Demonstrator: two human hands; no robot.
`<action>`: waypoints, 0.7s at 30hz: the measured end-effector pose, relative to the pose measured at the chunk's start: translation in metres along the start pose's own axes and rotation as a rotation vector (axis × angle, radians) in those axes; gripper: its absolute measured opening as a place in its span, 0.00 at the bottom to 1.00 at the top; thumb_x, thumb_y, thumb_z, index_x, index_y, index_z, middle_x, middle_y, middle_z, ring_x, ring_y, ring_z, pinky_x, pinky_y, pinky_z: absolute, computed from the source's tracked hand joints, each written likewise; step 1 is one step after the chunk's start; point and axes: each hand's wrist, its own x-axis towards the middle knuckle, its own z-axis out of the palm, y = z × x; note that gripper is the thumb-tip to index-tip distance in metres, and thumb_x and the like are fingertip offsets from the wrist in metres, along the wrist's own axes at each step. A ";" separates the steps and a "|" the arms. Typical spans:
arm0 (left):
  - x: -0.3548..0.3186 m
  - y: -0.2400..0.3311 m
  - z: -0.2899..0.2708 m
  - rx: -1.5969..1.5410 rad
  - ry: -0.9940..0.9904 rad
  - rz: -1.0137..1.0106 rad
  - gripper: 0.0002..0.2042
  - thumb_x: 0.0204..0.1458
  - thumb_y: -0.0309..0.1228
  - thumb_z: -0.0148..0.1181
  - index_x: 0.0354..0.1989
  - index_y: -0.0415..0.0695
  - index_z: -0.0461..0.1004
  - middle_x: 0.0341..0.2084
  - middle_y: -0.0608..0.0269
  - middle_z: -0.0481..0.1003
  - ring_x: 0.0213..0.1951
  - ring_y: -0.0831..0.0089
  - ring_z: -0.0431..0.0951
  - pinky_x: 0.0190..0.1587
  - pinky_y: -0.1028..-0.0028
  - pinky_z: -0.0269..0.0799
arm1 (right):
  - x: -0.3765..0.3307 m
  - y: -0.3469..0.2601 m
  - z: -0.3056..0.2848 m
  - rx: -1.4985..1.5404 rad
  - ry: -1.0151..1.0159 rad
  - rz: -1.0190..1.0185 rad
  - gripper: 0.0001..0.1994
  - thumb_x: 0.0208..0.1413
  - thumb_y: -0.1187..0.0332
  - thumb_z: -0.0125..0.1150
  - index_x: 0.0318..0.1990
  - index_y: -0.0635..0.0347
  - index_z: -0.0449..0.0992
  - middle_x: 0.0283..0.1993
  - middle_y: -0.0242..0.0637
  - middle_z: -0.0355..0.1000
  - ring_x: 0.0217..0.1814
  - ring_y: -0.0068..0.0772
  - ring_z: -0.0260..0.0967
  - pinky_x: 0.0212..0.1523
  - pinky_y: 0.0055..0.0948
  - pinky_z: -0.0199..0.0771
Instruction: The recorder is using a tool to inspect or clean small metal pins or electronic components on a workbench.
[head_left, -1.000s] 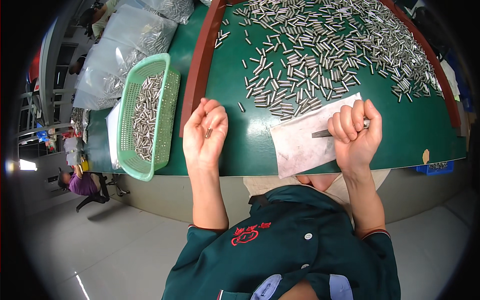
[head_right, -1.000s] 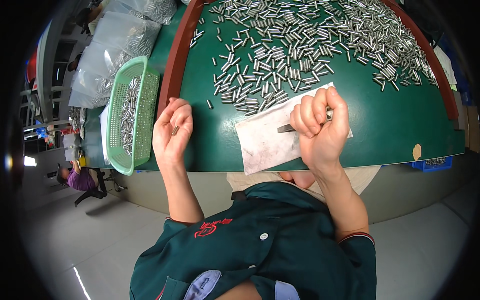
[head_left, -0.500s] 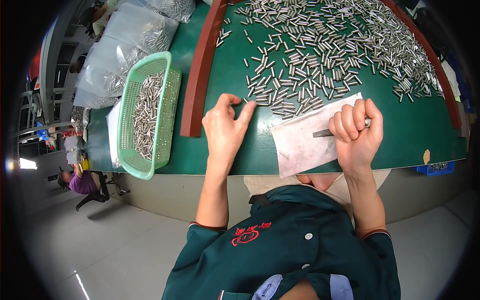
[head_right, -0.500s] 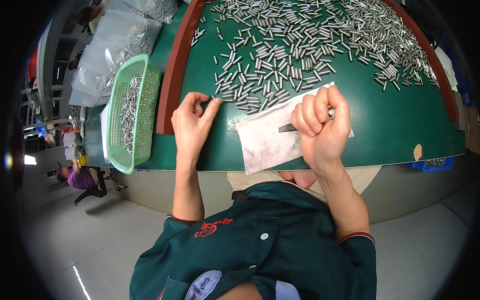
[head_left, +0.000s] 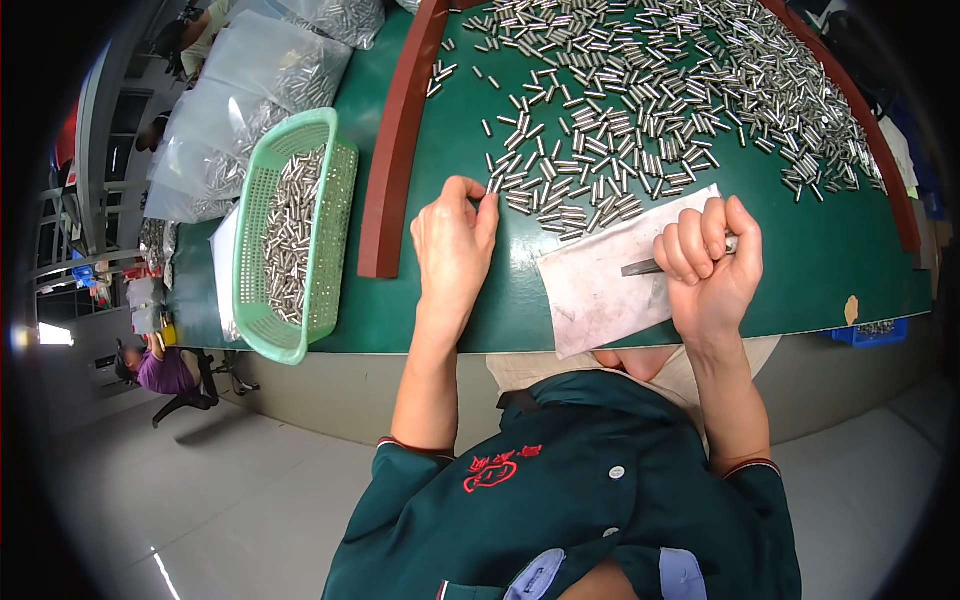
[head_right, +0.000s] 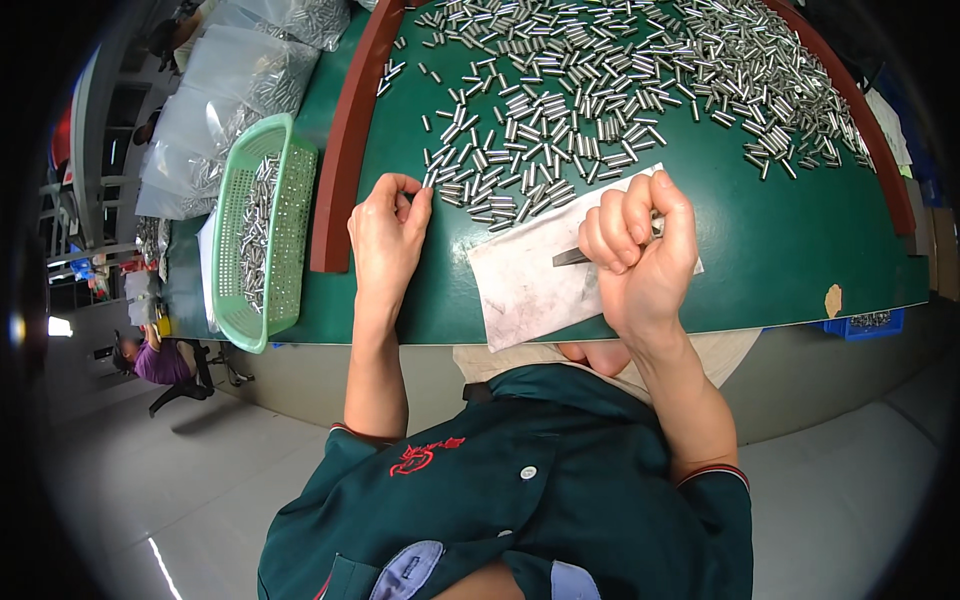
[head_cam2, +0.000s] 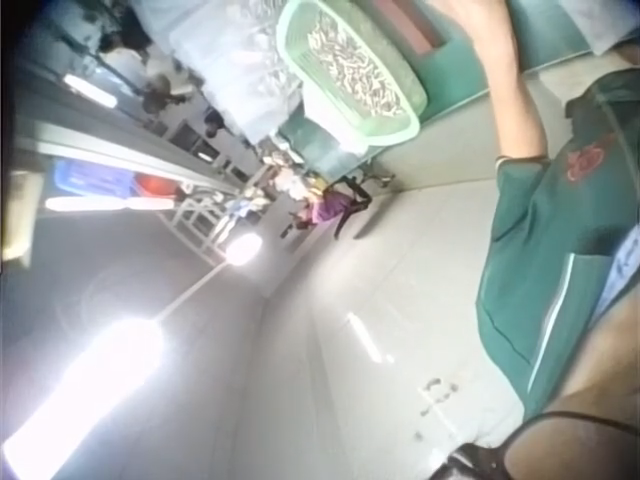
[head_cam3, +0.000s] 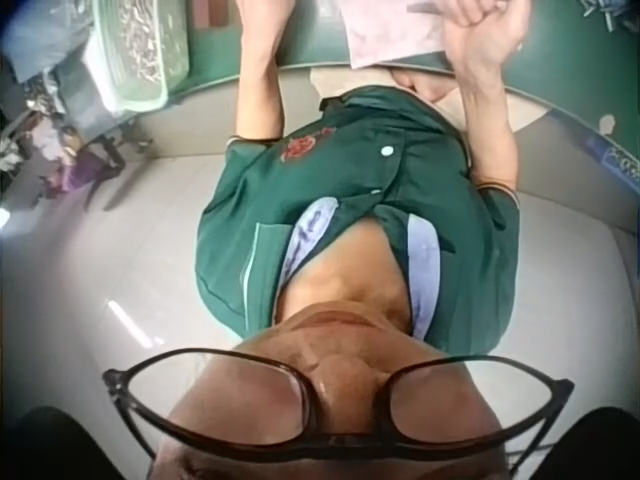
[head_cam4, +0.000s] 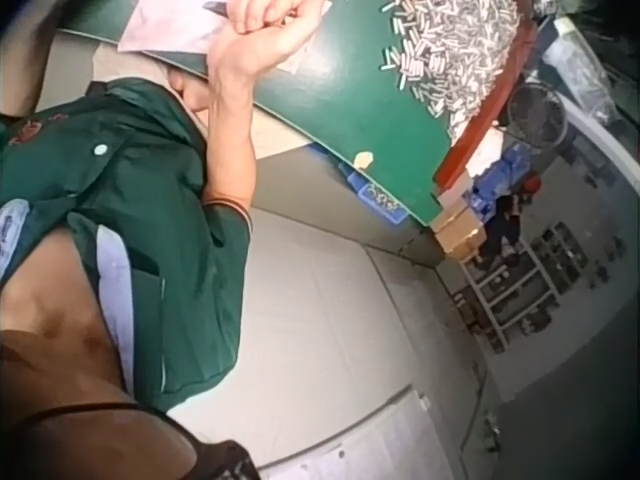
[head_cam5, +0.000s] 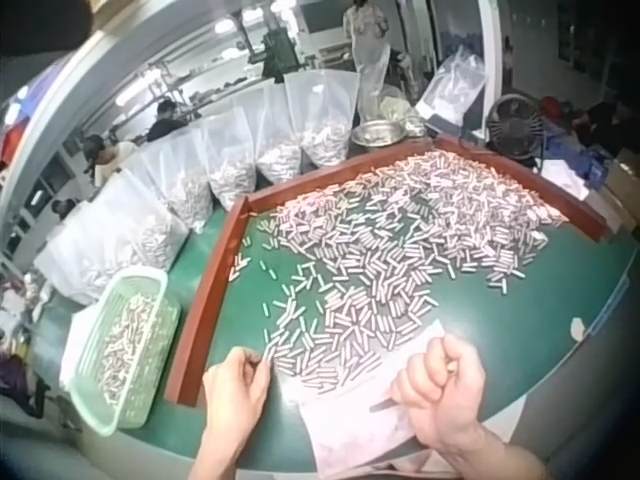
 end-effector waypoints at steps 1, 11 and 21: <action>-0.001 0.000 0.001 -0.107 0.027 -0.033 0.06 0.42 0.25 0.58 0.24 0.37 0.68 0.07 0.60 0.61 0.11 0.69 0.63 0.17 0.71 0.58 | 0.000 0.000 0.000 -0.001 0.004 -0.006 0.19 0.57 0.60 0.33 0.14 0.52 0.50 0.08 0.25 0.45 0.10 0.17 0.35 0.15 0.20 0.41; 0.004 -0.007 0.001 0.106 0.094 -0.001 0.09 0.43 0.24 0.56 0.33 0.36 0.67 0.09 0.54 0.65 0.15 0.57 0.68 0.20 0.64 0.62 | 0.000 -0.001 -0.001 0.005 0.007 0.013 0.19 0.58 0.60 0.33 0.14 0.52 0.51 0.08 0.24 0.45 0.10 0.17 0.35 0.15 0.20 0.41; -0.006 0.001 -0.004 -1.193 -0.370 -0.399 0.03 0.50 0.26 0.52 0.27 0.40 0.67 0.21 0.65 0.70 0.15 0.88 0.55 0.17 0.86 0.50 | 0.001 -0.002 -0.003 0.008 0.024 0.013 0.19 0.58 0.60 0.32 0.14 0.52 0.50 0.08 0.24 0.44 0.10 0.17 0.36 0.15 0.20 0.41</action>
